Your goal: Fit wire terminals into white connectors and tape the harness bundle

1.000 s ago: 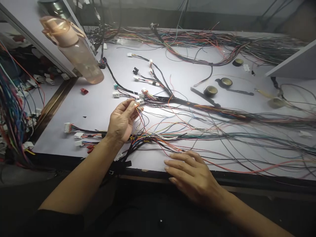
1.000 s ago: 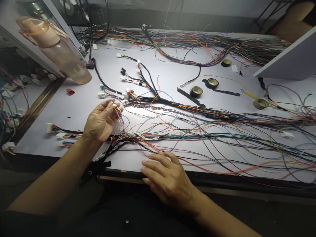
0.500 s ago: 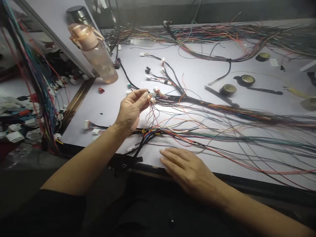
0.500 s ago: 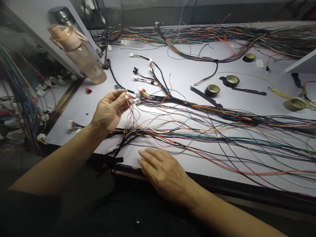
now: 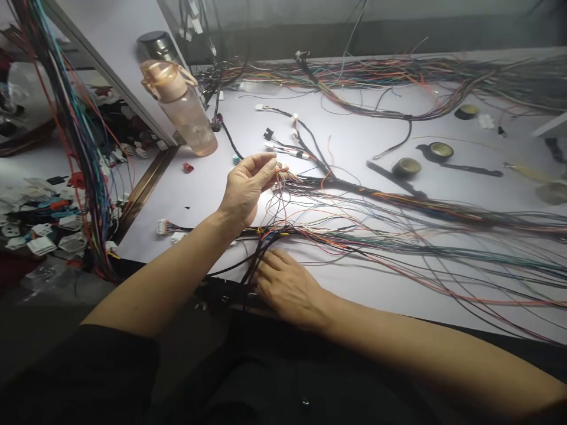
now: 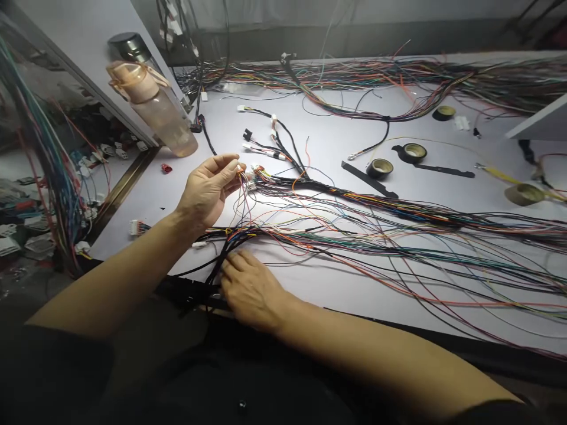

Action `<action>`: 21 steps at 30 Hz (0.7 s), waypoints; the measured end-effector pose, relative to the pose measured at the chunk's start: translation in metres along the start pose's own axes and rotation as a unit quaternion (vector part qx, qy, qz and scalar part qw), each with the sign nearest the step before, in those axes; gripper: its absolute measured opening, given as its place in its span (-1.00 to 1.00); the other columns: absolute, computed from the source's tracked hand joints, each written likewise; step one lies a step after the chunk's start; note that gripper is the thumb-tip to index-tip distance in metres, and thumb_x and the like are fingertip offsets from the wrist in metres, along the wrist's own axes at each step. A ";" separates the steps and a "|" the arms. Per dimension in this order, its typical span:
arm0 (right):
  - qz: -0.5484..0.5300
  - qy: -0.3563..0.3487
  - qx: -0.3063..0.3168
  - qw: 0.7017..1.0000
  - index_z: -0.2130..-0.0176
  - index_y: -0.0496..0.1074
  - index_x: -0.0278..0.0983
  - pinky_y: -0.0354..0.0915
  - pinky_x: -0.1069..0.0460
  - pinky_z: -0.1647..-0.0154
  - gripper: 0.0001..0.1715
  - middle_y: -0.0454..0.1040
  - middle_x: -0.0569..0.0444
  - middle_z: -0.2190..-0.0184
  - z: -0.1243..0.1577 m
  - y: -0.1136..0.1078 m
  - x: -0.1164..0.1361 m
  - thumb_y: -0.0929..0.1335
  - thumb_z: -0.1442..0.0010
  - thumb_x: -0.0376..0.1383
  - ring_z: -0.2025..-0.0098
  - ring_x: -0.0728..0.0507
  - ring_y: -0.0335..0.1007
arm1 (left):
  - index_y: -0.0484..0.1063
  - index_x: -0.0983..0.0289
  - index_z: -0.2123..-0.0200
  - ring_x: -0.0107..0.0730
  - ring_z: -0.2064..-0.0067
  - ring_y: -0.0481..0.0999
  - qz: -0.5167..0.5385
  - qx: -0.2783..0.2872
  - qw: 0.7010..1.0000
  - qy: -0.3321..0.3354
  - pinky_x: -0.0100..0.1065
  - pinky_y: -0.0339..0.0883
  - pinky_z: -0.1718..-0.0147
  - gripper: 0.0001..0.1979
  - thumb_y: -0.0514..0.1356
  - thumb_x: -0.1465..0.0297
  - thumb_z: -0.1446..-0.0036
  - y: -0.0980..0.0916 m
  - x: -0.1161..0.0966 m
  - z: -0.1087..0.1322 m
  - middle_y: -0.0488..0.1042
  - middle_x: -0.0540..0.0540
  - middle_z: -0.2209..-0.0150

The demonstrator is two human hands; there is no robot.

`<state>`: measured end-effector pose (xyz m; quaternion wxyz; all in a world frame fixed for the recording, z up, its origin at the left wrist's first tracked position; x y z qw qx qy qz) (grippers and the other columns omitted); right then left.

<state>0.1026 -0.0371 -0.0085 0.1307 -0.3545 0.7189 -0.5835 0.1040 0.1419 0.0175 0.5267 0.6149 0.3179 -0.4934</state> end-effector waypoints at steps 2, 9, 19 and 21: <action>-0.006 -0.013 0.010 1.000 0.16 0.46 -0.40 0.18 -0.14 -0.18 -0.73 0.49 -0.14 0.10 -0.007 0.002 -0.001 0.25 -0.30 -0.28 -0.03 -0.22 0.31 | 0.51 0.30 0.33 -0.47 0.39 0.53 -0.001 0.000 1.000 0.005 -0.32 0.39 0.22 -0.90 0.32 0.52 -0.03 0.003 0.000 -0.002 0.54 0.07 0.38; 0.013 -0.005 -0.054 0.998 0.06 0.42 -0.39 0.14 -0.10 -0.20 -0.70 0.43 -0.04 -0.05 0.010 -0.020 -0.008 0.20 -0.34 -0.35 -0.09 -0.18 0.25 | 0.52 0.27 0.31 -0.49 0.38 0.55 -0.013 -0.029 0.999 0.008 -0.42 0.41 0.28 -0.88 0.34 0.45 -0.02 -0.013 0.000 0.000 0.55 0.04 0.37; -0.018 0.149 -0.163 0.975 0.06 0.44 -0.26 0.24 -0.07 0.01 -0.76 0.53 0.00 0.06 0.090 -0.084 -0.055 0.31 -0.25 -0.35 0.05 -0.12 0.36 | 0.50 0.23 0.31 -0.46 0.31 0.58 0.069 -0.088 0.994 -0.006 -0.44 0.42 0.26 -0.86 0.36 0.42 -0.01 -0.035 0.021 0.007 0.56 -0.02 0.36; 0.021 0.198 -0.163 0.966 0.00 0.42 -0.29 0.22 -0.11 -0.03 -0.68 0.47 -0.05 -0.05 0.105 -0.085 -0.067 0.32 -0.24 -0.37 -0.05 -0.18 0.31 | 0.50 0.23 0.32 -0.47 0.32 0.58 0.091 -0.100 0.991 -0.014 -0.46 0.43 0.29 -0.86 0.36 0.42 -0.01 -0.039 0.028 0.008 0.56 -0.02 0.37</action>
Point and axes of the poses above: each hand's wrist, its own z-axis away from the middle knuckle, its own y-axis out of the palm, x = y × z, the point moved 8 cm from there along -z, towards the middle knuckle
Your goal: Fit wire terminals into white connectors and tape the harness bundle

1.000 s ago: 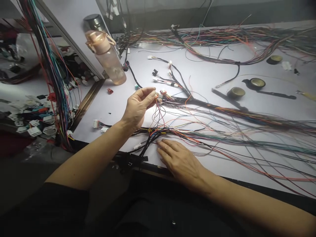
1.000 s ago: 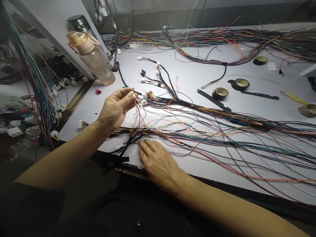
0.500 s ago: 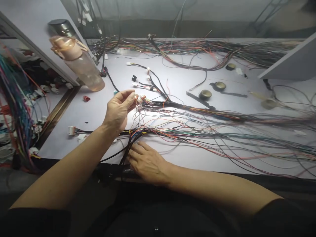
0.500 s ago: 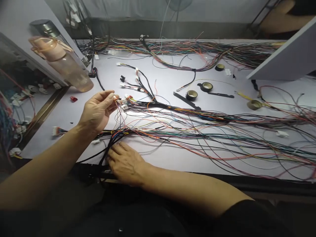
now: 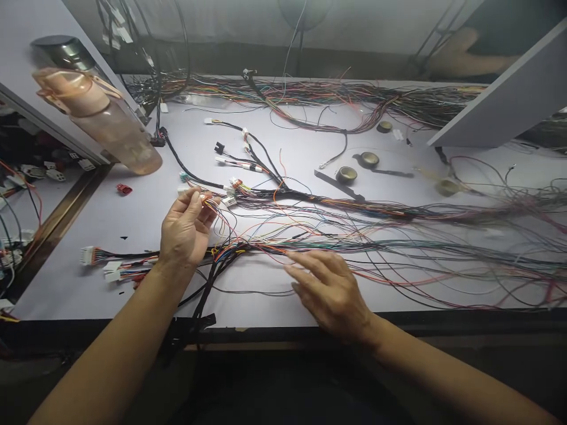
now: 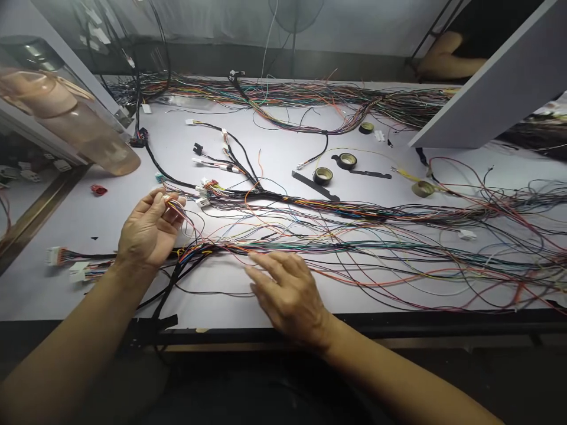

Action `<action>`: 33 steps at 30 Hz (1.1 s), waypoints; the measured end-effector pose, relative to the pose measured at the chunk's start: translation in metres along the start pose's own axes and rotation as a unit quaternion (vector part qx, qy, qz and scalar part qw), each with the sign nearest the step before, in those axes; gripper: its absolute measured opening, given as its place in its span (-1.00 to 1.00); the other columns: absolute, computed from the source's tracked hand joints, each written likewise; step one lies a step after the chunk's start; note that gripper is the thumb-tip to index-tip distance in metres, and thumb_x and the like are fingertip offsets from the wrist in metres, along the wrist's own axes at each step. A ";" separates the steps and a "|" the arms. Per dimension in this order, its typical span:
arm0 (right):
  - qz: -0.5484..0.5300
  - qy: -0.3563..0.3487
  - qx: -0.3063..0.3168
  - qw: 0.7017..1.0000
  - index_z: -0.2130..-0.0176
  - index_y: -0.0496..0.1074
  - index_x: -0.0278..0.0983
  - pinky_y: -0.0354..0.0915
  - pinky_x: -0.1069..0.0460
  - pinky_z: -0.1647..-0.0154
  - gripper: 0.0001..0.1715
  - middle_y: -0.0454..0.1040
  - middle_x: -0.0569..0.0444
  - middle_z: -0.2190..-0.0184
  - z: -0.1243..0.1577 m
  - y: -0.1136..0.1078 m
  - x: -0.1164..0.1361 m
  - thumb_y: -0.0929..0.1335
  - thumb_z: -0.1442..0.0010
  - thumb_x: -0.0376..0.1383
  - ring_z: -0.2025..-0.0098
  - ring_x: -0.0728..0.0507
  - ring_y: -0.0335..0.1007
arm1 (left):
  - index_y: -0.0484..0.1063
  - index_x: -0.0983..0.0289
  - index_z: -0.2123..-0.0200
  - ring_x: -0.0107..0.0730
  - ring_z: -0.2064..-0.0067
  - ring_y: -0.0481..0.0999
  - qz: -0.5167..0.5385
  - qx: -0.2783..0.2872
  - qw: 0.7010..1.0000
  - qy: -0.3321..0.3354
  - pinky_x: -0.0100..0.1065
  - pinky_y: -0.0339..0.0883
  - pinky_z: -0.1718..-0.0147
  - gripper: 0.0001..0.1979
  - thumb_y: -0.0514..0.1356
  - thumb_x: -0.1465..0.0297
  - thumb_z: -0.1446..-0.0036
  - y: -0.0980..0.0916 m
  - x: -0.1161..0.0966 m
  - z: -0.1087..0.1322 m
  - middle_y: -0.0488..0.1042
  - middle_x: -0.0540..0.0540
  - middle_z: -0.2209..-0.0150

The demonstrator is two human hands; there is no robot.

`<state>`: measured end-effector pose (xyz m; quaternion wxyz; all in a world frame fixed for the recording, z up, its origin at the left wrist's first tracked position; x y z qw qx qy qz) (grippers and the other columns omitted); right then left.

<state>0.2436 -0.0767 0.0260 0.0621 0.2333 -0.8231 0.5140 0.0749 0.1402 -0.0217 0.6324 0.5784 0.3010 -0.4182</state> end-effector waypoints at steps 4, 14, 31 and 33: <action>0.024 0.007 0.066 0.998 -0.05 0.41 -0.30 0.21 -0.13 -0.03 -0.66 0.46 -0.04 -0.07 0.009 0.011 -0.010 0.30 -0.27 -0.33 -0.03 -0.19 0.33 | 0.49 0.21 0.32 -0.48 0.31 0.58 0.023 -0.010 1.000 -0.016 -0.47 0.44 0.27 -0.87 0.35 0.42 -0.01 -0.009 0.010 0.000 0.57 -0.03 0.37; 0.055 -0.011 0.045 0.997 0.04 0.44 -0.27 0.12 -0.11 -0.05 -0.75 0.52 0.01 0.03 -0.037 0.014 -0.030 0.30 -0.29 -0.33 -0.02 -0.16 0.35 | 0.51 0.25 0.30 -0.48 0.31 0.58 0.051 0.005 0.998 -0.035 -0.49 0.46 0.24 -0.80 0.39 0.42 0.05 -0.013 0.015 0.003 0.57 -0.01 0.35; -0.016 -0.027 0.081 0.996 0.26 0.49 -0.23 0.07 -0.05 0.19 -0.83 0.51 0.10 0.38 -0.051 0.021 -0.031 0.29 -0.29 -0.30 0.36 -0.05 0.27 | 0.52 0.25 0.26 -0.50 0.31 0.57 0.068 -0.007 0.995 -0.075 -0.49 0.46 0.24 -0.79 0.38 0.41 0.03 -0.016 0.020 0.003 0.57 0.01 0.31; -0.037 -0.030 0.061 0.997 0.22 0.49 -0.24 0.09 -0.03 0.21 -0.84 0.53 0.10 0.36 -0.065 0.017 -0.037 0.30 -0.29 -0.31 0.35 -0.06 0.30 | 0.52 0.24 0.26 -0.49 0.31 0.57 0.070 -0.011 0.994 -0.082 -0.48 0.47 0.24 -0.78 0.39 0.41 0.04 -0.017 0.021 0.004 0.57 0.01 0.32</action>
Point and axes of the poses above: each hand's wrist, its own z-axis away from the middle knuckle, its own y-axis out of the palm, x = y × z, the point moved 8 cm from there along -z, towards the middle knuckle
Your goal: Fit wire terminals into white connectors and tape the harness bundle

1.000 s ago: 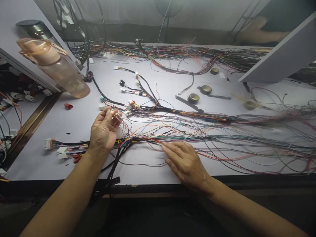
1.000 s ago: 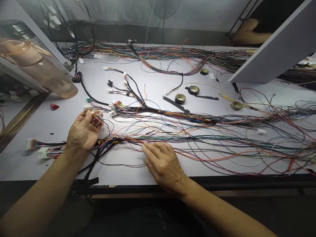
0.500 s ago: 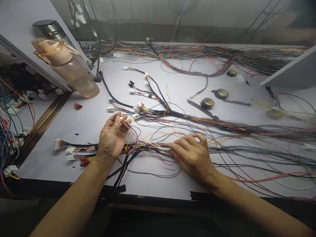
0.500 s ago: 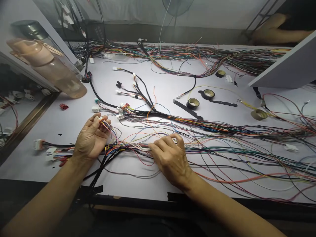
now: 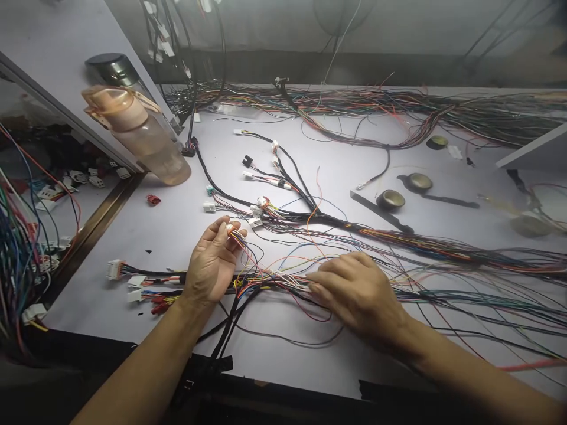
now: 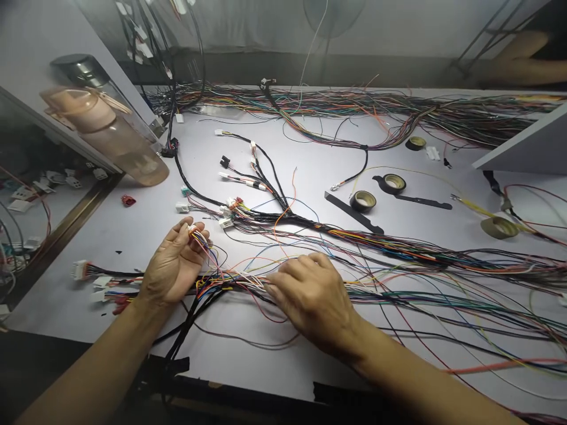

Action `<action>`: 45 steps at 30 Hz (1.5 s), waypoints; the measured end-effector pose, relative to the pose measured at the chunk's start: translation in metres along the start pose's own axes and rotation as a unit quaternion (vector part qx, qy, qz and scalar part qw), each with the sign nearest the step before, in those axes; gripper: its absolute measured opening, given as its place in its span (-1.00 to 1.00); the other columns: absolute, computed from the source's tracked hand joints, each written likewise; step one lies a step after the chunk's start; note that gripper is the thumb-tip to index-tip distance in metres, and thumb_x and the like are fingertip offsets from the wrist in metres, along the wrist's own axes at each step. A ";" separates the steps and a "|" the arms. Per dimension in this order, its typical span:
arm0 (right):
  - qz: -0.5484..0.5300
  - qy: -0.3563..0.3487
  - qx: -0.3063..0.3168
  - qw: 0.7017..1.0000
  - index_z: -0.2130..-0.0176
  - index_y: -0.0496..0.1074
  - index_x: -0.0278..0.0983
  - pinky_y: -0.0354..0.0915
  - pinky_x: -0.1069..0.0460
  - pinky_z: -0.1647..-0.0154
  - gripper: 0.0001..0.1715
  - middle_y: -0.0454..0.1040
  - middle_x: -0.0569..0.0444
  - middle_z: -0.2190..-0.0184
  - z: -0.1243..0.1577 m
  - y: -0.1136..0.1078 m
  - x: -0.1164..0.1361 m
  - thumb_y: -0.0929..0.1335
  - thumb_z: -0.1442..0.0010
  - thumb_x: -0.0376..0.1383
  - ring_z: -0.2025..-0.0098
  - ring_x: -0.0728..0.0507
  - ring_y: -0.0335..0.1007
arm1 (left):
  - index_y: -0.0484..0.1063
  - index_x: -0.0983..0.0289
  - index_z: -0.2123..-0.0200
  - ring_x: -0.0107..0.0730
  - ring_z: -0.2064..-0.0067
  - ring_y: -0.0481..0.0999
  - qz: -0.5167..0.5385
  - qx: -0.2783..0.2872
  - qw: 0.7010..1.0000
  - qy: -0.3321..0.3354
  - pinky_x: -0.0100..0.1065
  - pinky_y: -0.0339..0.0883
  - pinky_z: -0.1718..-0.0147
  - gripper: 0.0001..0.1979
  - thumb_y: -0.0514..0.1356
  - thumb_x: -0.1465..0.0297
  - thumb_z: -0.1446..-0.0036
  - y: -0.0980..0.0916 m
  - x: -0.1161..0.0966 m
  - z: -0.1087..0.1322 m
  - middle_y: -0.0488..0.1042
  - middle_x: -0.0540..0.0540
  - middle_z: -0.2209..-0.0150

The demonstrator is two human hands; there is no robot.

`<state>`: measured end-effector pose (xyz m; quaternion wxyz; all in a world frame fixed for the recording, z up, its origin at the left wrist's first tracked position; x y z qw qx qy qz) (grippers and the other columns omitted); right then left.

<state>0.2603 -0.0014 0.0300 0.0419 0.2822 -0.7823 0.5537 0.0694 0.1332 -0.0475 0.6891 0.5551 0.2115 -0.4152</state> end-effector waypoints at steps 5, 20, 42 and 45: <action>0.000 0.011 -0.053 0.999 0.15 0.48 -0.25 0.12 -0.03 0.22 -0.82 0.58 0.09 0.24 -0.049 -0.001 -0.024 0.32 -0.28 -0.27 0.23 -0.10 0.37 | 0.53 0.25 0.24 -0.49 0.33 0.57 -0.003 -0.009 1.000 -0.014 -0.52 0.46 0.27 -0.74 0.40 0.43 0.07 0.001 0.001 0.001 0.57 0.02 0.32; -0.144 0.059 0.039 0.987 0.25 0.51 -0.19 0.04 -0.03 0.14 -0.86 0.57 0.16 0.33 -0.107 0.063 -0.046 0.33 -0.28 -0.26 0.26 -0.07 0.37 | 0.50 0.23 0.02 -0.60 0.46 0.41 -0.109 0.026 0.992 -0.059 -0.54 0.35 0.44 -0.64 0.27 0.46 -0.08 0.014 0.006 0.007 0.45 0.00 0.41; -0.053 -0.063 -0.029 0.996 0.23 0.53 -0.17 0.04 -0.02 0.19 -0.82 0.52 0.13 0.34 -0.078 0.034 -0.038 0.31 -0.30 -0.26 0.31 -0.03 0.30 | 0.53 0.23 0.31 -0.43 0.37 0.59 -0.271 0.075 0.959 -0.022 -0.44 0.47 0.34 -0.91 0.33 0.41 -0.05 0.023 0.014 0.007 0.54 0.02 0.33; -0.039 -0.080 -0.055 0.995 0.28 0.50 -0.18 0.04 -0.03 0.18 -0.83 0.54 0.16 0.36 -0.074 0.032 -0.035 0.31 -0.30 -0.31 0.35 -0.01 0.29 | 0.53 0.23 0.31 -0.43 0.36 0.59 -0.271 0.077 0.959 -0.016 -0.43 0.47 0.31 -0.92 0.32 0.42 -0.06 0.024 0.013 0.008 0.55 0.02 0.33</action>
Point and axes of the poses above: each hand's wrist, its own z-axis away from the middle knuckle, its own y-axis out of the palm, x = y × z, the point moved 8 cm from there along -z, towards the middle knuckle
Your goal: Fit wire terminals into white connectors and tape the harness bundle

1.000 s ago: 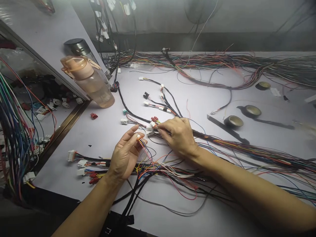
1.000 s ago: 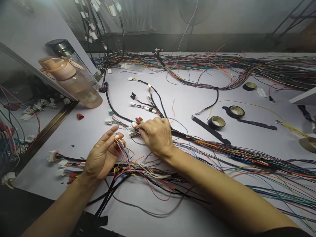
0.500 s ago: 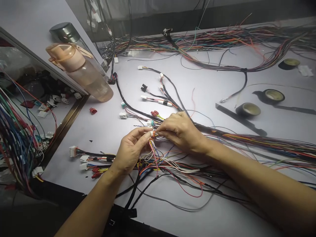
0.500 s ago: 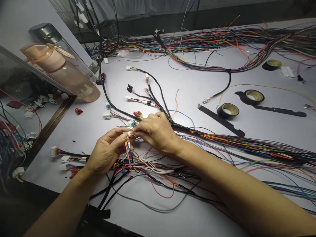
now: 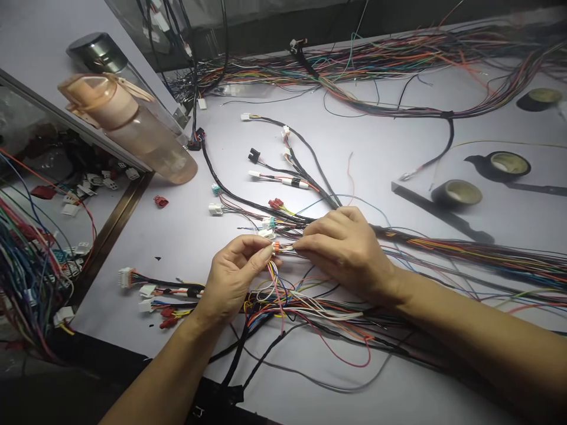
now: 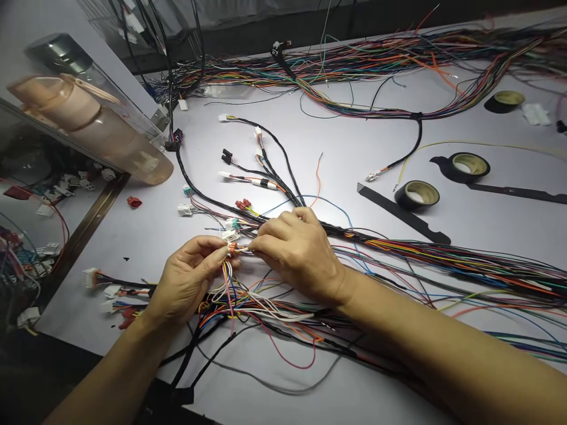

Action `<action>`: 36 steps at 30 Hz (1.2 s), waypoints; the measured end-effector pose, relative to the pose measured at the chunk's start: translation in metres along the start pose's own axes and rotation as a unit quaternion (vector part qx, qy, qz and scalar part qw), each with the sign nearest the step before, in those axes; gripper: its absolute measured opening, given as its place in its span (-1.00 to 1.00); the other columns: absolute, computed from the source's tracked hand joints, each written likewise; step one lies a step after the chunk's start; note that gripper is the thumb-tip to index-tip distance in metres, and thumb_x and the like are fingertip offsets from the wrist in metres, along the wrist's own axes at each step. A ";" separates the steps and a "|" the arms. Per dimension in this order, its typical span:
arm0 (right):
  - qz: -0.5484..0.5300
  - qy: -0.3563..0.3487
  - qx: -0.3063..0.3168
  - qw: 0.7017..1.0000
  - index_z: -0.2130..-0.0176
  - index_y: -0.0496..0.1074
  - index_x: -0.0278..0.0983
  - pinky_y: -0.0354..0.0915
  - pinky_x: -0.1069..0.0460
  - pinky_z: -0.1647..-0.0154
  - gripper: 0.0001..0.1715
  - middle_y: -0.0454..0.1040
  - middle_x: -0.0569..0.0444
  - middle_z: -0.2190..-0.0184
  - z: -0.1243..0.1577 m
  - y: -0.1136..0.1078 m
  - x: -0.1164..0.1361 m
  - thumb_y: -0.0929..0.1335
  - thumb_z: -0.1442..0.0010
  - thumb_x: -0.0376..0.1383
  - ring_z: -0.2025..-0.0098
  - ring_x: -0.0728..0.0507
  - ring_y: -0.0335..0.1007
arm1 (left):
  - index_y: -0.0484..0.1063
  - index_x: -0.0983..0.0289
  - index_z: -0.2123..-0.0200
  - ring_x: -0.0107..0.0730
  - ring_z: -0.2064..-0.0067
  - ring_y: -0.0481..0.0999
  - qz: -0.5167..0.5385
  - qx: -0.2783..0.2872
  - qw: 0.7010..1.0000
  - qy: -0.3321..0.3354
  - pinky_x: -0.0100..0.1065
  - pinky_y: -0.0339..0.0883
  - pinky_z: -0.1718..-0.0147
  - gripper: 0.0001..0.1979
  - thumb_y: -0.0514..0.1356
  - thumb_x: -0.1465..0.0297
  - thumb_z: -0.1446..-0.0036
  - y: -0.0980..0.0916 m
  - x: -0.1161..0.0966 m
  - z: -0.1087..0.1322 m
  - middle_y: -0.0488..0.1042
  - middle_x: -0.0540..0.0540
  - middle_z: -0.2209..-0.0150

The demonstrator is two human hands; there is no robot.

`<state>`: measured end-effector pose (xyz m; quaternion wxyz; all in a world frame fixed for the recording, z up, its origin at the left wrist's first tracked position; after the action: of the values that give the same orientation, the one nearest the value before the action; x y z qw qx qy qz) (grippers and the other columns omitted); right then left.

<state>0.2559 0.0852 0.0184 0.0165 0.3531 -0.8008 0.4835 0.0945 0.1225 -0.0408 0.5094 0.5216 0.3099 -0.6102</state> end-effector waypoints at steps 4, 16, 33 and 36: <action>0.022 -0.039 -0.007 0.999 0.27 0.48 -0.20 0.04 -0.04 0.15 -0.82 0.55 0.18 0.34 0.000 0.001 0.007 0.28 -0.31 -0.36 0.36 0.00 0.27 | 0.53 0.24 0.34 -0.42 0.35 0.59 0.021 -0.010 1.000 -0.001 -0.39 0.48 0.27 -0.92 0.34 0.44 -0.04 -0.002 0.001 0.000 0.56 0.02 0.33; 0.040 -0.054 -0.009 0.998 0.24 0.48 -0.18 0.04 -0.05 0.13 -0.75 0.56 0.19 0.32 -0.001 0.001 0.011 0.22 -0.35 -0.35 0.37 0.01 0.29 | 0.54 0.27 0.40 -0.40 0.38 0.59 0.042 -0.032 0.999 0.002 -0.37 0.50 0.31 -0.88 0.40 0.43 0.07 -0.003 -0.002 -0.002 0.59 0.05 0.35; 0.034 0.167 0.093 0.981 0.31 0.43 -0.20 0.12 -0.04 0.18 -0.82 0.52 0.13 0.40 0.074 -0.077 0.005 0.26 -0.31 -0.28 0.31 -0.06 0.37 | 0.51 0.29 0.39 -0.37 0.42 0.59 0.041 -0.054 0.997 0.023 -0.33 0.52 0.35 -0.77 0.44 0.41 0.16 -0.002 -0.004 -0.004 0.59 0.07 0.38; 0.019 0.177 0.101 0.979 0.29 0.44 -0.20 0.12 -0.03 0.20 -0.85 0.52 0.12 0.40 0.097 -0.076 0.016 0.28 -0.30 -0.29 0.33 -0.05 0.35 | 0.50 0.28 0.38 -0.37 0.41 0.59 0.038 -0.051 0.998 0.019 -0.31 0.52 0.34 -0.77 0.44 0.40 0.16 -0.002 -0.004 -0.004 0.59 0.06 0.37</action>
<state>0.3193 -0.0214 0.0306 0.1132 0.2464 -0.7388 0.6169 0.0940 0.1277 -0.0381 0.5521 0.5184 0.3301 -0.5636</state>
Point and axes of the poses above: each hand's wrist, its own z-axis away from the middle knuckle, its own y-axis out of the palm, x = y × z, the point moved 8 cm from there along -z, towards the middle knuckle
